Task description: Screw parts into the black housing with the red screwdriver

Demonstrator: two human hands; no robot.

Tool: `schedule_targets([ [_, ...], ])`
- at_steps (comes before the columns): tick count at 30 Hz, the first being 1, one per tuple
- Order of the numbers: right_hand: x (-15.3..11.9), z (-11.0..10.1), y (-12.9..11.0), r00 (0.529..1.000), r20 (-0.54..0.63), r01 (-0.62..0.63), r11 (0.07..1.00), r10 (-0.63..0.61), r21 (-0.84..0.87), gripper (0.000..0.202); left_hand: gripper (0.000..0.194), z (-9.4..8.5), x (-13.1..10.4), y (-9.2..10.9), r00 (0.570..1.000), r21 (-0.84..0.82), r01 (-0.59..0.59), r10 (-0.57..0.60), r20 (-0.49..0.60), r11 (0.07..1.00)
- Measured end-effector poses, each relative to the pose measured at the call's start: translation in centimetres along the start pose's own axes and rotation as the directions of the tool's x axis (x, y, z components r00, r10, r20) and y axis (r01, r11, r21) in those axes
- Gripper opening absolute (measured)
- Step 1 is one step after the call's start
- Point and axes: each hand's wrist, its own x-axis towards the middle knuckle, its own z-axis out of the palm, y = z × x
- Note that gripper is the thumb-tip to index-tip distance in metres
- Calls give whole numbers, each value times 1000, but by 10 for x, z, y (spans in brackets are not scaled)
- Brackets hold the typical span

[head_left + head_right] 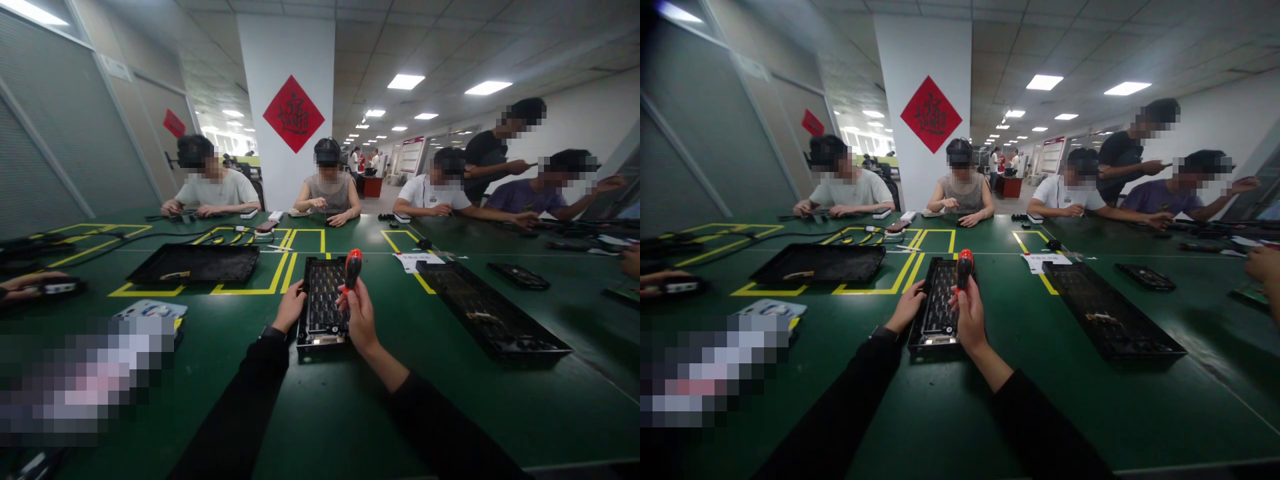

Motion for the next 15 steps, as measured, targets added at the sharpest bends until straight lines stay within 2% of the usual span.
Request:
schedule_targets([
  [4, 1, 1, 5, 1000, -7, -15, 997, 16, 77, 39, 47, 0, 0, -1, 1000, 17, 7, -7, -1, 1000],
  [11, 3, -2, 8, 997, -77, -21, 999, 19, -31, 32, 47, 1, 1, -4, 1000, 0, 1, -1, -4, 1000],
  [15, 3, -2, 6, 998, -54, -26, 1000, 25, -11, 32, 47, 2, 2, -5, 1000, -17, 19, -19, -2, 1000],
])
